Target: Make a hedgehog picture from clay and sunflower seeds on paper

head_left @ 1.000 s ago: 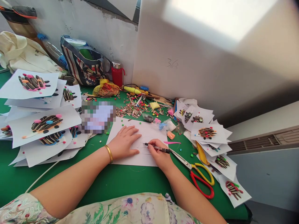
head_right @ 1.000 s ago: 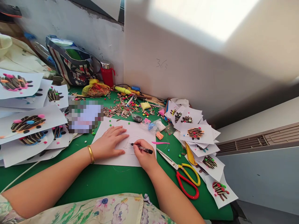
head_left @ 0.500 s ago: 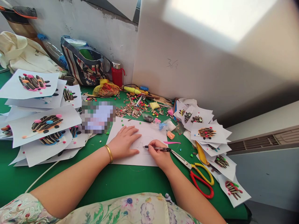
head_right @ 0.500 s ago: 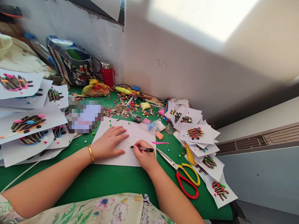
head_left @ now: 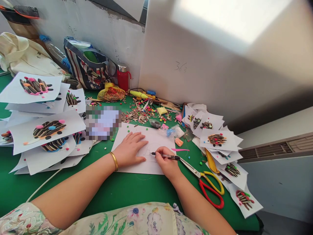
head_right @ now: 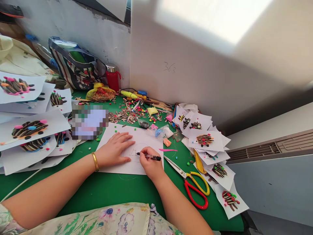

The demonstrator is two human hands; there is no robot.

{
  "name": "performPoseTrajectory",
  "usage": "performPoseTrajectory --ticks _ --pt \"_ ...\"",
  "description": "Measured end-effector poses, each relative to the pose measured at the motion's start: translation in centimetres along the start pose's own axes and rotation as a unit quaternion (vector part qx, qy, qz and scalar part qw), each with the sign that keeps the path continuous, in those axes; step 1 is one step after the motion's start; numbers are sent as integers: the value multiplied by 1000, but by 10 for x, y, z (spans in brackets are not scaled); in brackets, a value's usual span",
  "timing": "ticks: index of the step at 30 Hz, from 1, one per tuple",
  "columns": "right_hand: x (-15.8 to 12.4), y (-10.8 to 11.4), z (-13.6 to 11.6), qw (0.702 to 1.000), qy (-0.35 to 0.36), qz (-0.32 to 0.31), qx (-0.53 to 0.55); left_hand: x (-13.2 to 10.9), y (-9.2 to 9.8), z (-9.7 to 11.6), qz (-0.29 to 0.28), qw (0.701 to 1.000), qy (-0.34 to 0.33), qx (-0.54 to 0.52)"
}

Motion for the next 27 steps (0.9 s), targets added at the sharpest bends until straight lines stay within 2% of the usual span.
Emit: performPoseTrajectory --ticks 17,27 --pt "2 1 0 1000 5 10 -20 0 -2 -2 4 1000 0 -14" --pt "1 -4 -2 1000 25 -18 -4 0 -1 -1 0 1000 2 -12"
Point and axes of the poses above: each hand's wrist, its own x-axis towards the middle knuckle, its own y-axis out of the back of the hand, z = x × y, the point moved 4 cm from there along x, towards the middle knuckle, and after that the axes turned 7 degrees about -y, right-handed, at the moved point
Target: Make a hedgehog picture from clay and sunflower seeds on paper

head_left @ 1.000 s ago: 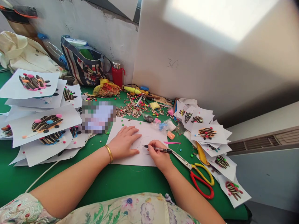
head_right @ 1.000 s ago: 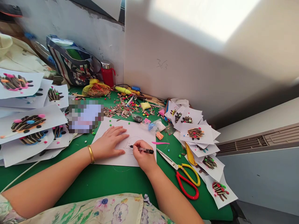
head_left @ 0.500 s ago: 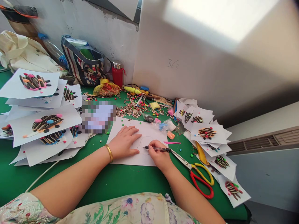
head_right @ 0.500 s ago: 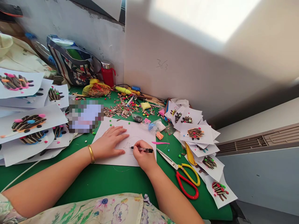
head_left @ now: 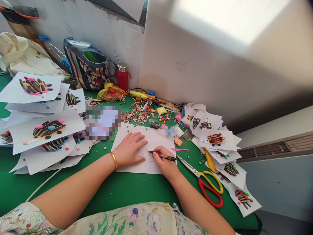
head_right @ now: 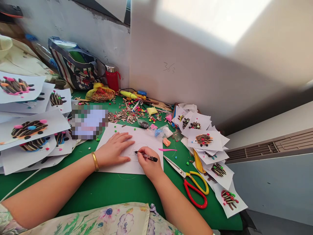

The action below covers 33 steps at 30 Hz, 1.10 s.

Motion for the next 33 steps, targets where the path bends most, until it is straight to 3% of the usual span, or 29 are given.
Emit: performPoseTrajectory --ticks 17,27,33 --pt "1 1 0 1000 3 -7 -4 0 0 -1 -7 1000 -2 16" --pt "6 17 5 998 -22 48 40 0 2 1 -19 1000 5 15" --pt "7 18 8 998 -36 41 45 0 3 1 -21 1000 9 14"
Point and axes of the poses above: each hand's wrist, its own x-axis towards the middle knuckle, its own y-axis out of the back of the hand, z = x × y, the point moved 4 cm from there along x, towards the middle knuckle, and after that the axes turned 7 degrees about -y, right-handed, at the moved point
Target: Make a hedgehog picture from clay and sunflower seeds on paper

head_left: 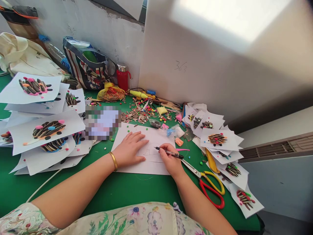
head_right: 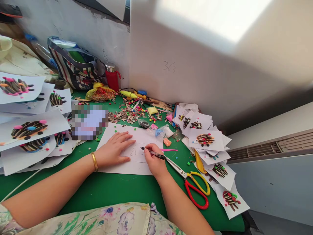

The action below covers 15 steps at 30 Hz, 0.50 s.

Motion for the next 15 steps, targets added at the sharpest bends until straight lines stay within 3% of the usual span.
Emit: performPoseTrajectory --ticks 15 --pt "-2 -2 2 999 32 -2 -8 0 -1 1 -12 1000 -8 14"
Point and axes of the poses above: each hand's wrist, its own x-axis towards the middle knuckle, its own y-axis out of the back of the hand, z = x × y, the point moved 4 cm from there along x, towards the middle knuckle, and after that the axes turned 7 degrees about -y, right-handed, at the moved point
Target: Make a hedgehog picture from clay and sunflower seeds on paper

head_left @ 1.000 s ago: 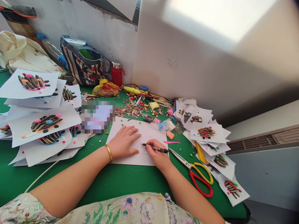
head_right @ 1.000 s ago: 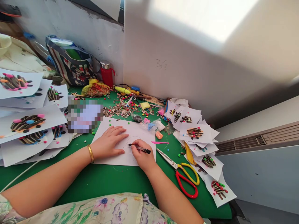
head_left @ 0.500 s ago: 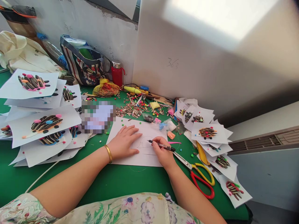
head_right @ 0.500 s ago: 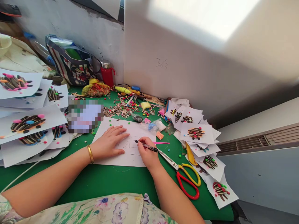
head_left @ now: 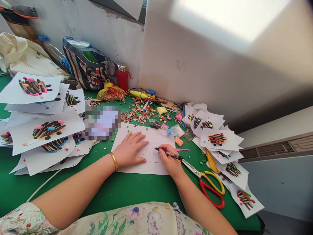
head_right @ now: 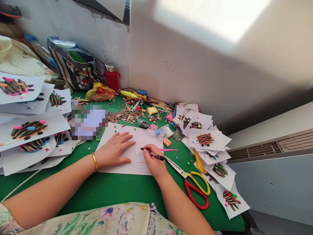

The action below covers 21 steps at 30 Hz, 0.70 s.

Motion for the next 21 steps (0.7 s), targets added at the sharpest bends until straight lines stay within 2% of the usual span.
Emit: performPoseTrajectory --ticks 21 --pt "0 0 3 1000 -2 2 3 1 -3 -1 3 1000 -5 -3"
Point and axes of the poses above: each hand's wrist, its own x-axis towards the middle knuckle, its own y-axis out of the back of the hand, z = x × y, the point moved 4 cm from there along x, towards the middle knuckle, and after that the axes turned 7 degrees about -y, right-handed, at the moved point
